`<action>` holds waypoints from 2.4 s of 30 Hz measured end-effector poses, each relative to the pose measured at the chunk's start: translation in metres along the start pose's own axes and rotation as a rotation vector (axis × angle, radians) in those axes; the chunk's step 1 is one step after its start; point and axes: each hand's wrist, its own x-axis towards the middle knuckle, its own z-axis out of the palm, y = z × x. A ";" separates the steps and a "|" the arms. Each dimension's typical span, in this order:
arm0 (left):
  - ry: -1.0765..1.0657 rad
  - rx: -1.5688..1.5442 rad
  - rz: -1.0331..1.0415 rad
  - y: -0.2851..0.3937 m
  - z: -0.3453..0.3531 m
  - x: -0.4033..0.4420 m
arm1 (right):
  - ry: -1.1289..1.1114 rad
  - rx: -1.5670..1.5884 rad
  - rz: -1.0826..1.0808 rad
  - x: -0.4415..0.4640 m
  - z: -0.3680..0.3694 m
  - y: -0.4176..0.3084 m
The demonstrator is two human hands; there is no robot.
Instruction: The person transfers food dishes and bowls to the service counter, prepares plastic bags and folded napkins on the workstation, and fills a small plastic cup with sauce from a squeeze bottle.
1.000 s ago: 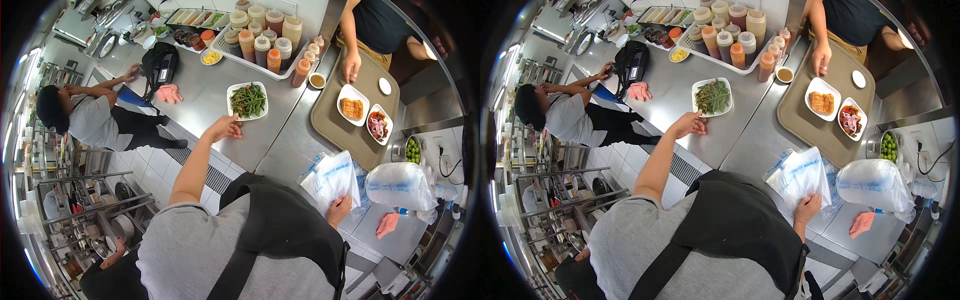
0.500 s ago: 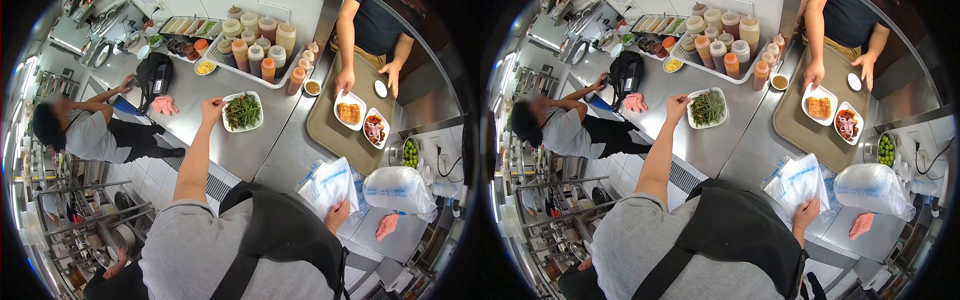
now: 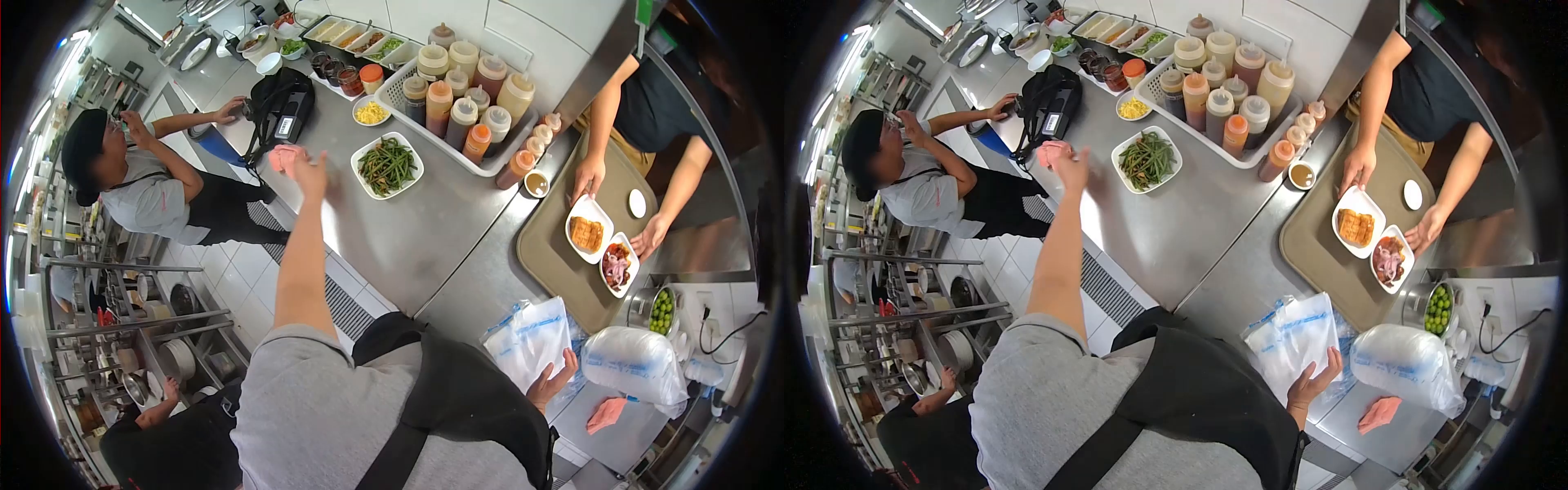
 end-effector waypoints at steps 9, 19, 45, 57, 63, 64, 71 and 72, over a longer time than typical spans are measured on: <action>-0.257 0.384 0.082 -0.019 -0.051 0.001 | -0.220 0.125 -0.442 0.117 0.067 -0.125; -0.626 -0.136 -0.584 0.171 -0.066 -0.153 | -1.094 0.418 -0.453 0.138 0.282 -0.210; -0.517 -0.730 -1.057 0.134 -0.041 -0.082 | -0.590 0.465 -0.126 0.198 0.342 -0.227; -0.191 -0.992 -1.326 0.186 -0.020 -0.146 | -0.674 0.261 -0.522 0.186 0.332 -0.236; -0.266 -1.019 -1.421 0.209 -0.032 -0.131 | -0.829 0.257 -0.361 0.179 0.331 -0.236; -0.280 -0.989 -1.418 0.207 -0.030 -0.133 | -0.875 0.274 -0.326 0.180 0.329 -0.235; -0.346 -0.986 -1.388 0.202 -0.020 -0.140 | -0.901 0.539 0.182 0.205 0.314 -0.195; -0.306 -0.995 -1.358 0.204 -0.016 -0.141 | -0.792 0.540 0.171 0.207 0.317 -0.195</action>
